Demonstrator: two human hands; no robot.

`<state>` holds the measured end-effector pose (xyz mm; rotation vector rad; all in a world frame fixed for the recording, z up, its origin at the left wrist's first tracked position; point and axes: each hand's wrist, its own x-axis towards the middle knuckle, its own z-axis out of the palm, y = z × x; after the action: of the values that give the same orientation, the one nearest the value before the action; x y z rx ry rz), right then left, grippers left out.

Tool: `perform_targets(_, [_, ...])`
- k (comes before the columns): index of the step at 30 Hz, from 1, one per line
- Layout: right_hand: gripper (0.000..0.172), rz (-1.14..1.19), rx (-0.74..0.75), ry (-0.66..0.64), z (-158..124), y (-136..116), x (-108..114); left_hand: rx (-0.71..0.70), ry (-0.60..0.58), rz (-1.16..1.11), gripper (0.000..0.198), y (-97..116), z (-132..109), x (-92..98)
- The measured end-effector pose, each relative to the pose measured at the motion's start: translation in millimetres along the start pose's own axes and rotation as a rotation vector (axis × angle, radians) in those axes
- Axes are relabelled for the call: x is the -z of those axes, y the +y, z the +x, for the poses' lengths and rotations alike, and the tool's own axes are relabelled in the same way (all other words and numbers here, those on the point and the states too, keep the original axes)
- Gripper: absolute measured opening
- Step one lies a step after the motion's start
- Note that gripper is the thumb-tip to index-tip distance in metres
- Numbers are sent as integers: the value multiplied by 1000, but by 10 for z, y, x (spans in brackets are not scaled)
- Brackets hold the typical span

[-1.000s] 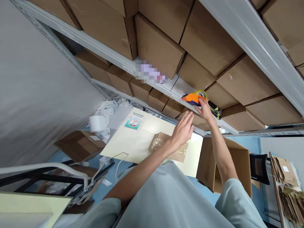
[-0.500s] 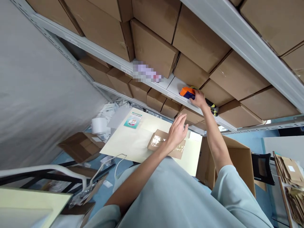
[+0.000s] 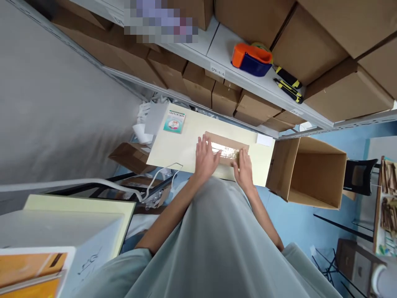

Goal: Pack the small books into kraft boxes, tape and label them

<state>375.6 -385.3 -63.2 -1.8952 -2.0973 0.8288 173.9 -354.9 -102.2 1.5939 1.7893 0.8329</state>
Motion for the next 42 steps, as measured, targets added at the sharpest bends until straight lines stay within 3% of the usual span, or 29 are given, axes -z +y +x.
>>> perform_targets(3, [68,-60,28,-93,43,-123,-193,-57,-93,55,86,237,59,-196])
perform_targets(6, [66,-89,24,-89,82,-80,-265,-60,-91,74,92,227,143,-224])
perform_targets(11, [75,37,-166,83,-47,189,-333,92,-38,2,113,-211,230,-40])
perform_targets(16, [87,308,-306,110,8,300,-280,253,-155,-230,84,-560,292,63])
perform_targets(19, [87,369,-374,113,162,298,-213,261,-134,-170,87,-522,273,42])
perform_targets(22, [90,378,-386,100,291,265,-211,245,-10,-7,116,-355,216,-23])
perform_targets(24, [101,387,-447,110,336,239,-248,283,7,75,126,-257,192,-46])
perform_targets(27, [103,503,-473,160,344,226,-318,364,-79,133,111,-231,200,7])
perform_targets(30, [93,676,-340,196,306,250,-364,316,-150,106,81,-325,217,128])
perform_targets(32, [92,708,-329,203,271,268,-379,271,-168,65,66,-396,210,201])
perform_targets(37, [92,634,-416,177,204,266,-304,227,-195,-34,58,-434,203,323])
perform_targets(39, [85,615,-361,194,173,254,-190,158,-178,-73,57,-391,236,394])
perform_targets(42, [71,531,-220,332,99,229,53,-9,-79,-152,56,-274,321,549])
